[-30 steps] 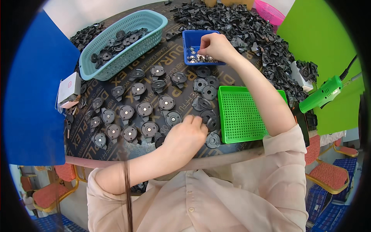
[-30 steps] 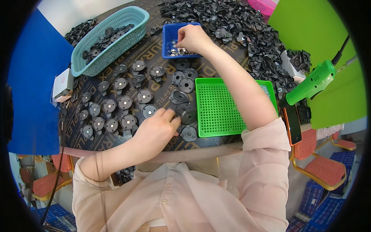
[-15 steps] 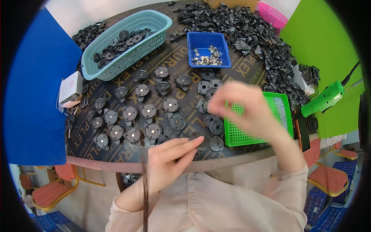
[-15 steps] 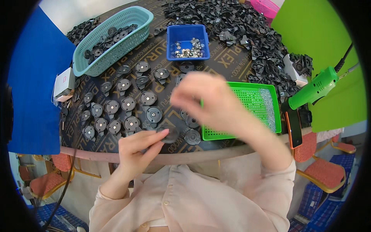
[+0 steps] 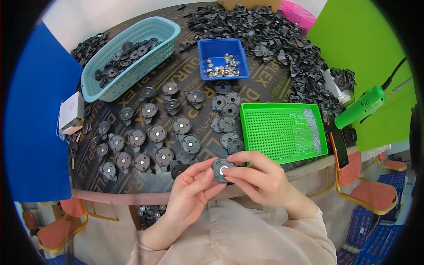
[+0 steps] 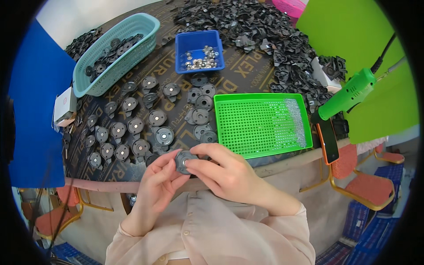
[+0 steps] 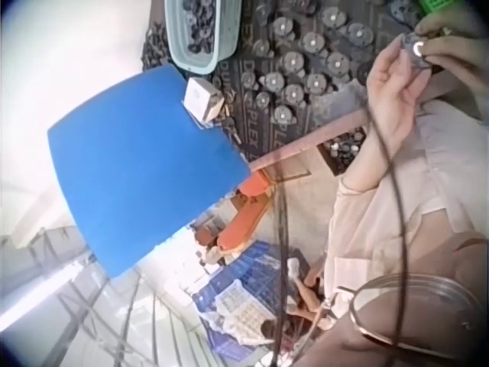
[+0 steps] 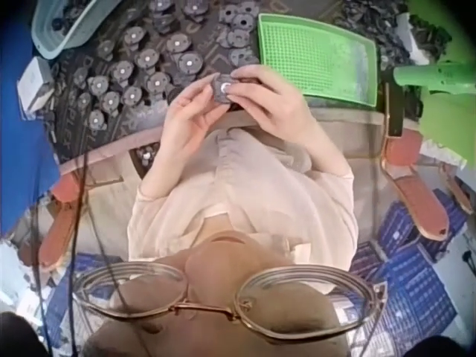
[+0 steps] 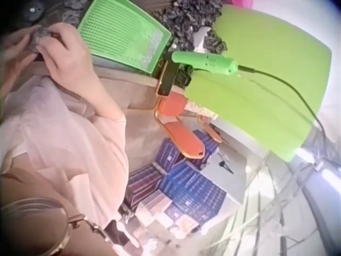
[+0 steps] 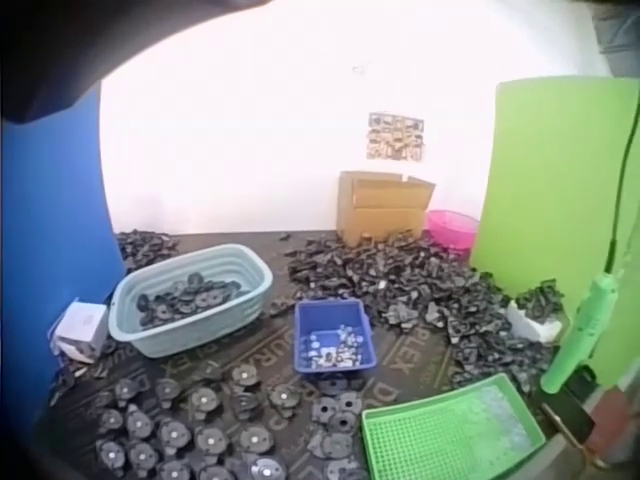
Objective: Assemble small plastic toy components by inserting metal pins and using an electric screwdriver.
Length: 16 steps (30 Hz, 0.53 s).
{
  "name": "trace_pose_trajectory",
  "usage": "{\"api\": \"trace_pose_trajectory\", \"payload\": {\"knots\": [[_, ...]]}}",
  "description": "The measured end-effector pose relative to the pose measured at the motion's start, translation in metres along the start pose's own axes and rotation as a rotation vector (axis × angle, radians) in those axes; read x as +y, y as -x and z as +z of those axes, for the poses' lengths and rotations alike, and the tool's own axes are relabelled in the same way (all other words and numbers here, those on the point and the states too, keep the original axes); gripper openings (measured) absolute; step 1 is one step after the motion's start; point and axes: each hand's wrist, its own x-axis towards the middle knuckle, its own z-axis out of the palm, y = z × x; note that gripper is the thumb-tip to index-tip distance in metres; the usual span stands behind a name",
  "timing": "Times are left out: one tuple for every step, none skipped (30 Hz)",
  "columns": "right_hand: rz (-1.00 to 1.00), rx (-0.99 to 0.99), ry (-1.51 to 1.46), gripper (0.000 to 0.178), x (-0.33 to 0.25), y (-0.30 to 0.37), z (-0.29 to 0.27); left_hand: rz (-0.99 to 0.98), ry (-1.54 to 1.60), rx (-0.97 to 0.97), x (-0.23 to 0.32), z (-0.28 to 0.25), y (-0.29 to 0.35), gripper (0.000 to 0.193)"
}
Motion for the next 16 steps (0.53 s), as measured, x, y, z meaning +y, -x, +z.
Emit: {"api": "trace_pose_trajectory", "payload": {"knots": [[0.004,0.006,0.012,0.023,0.000,0.000,-0.002,-0.006,0.018,0.009,-0.002,0.001,0.001,0.026],[0.022,-0.032,-0.024,0.024,0.000,-0.001,-0.005,-0.013,0.015,-0.004,-0.004,0.000,0.001,0.026],[0.041,-0.070,-0.061,0.024,0.000,-0.002,-0.008,-0.033,0.041,-0.005,-0.005,-0.002,0.001,0.023],[0.043,-0.065,-0.053,0.024,0.002,-0.006,-0.012,-0.049,0.066,-0.002,-0.006,-0.006,0.000,0.020],[0.033,-0.074,-0.055,0.023,0.004,-0.013,-0.018,-0.052,0.063,-0.010,-0.006,-0.008,0.000,0.020],[0.021,-0.084,-0.058,0.023,0.010,-0.021,-0.024,-0.048,0.066,0.020,-0.006,-0.011,0.000,0.017],[0.050,-0.026,-0.033,0.022,0.027,-0.031,-0.030,-0.038,0.071,0.057,-0.006,-0.013,0.001,0.015],[0.182,0.027,0.073,0.023,0.044,-0.049,-0.046,-0.037,0.072,0.055,-0.004,-0.014,0.003,0.015],[0.189,0.047,0.305,0.025,0.085,-0.063,-0.065,-0.050,0.046,0.020,-0.003,-0.012,0.004,0.014],[0.290,0.047,0.701,0.028,0.109,-0.078,-0.085,-0.064,0.021,-0.016,-0.002,-0.010,0.005,0.014],[0.498,-0.027,0.934,0.031,0.139,-0.089,-0.104,-0.073,0.016,-0.033,-0.004,-0.010,0.004,0.014],[0.664,-0.089,1.063,0.034,0.177,-0.095,-0.117,-0.083,-0.022,-0.027,-0.007,-0.012,0.003,0.017],[0.718,-0.105,1.098,0.034,0.201,-0.095,-0.123,-0.086,-0.059,-0.020,-0.008,-0.014,0.003,0.021],[0.769,-0.123,1.131,0.035,0.218,-0.096,-0.125,-0.079,-0.064,-0.027,-0.008,-0.016,0.003,0.021],[0.814,-0.198,1.147,0.040,0.230,-0.098,-0.125,-0.087,-0.028,-0.050,-0.008,-0.019,0.004,0.020],[0.857,-0.280,1.160,0.045,0.235,-0.102,-0.122,-0.095,0.010,-0.069,-0.009,-0.023,0.006,0.020]]}}
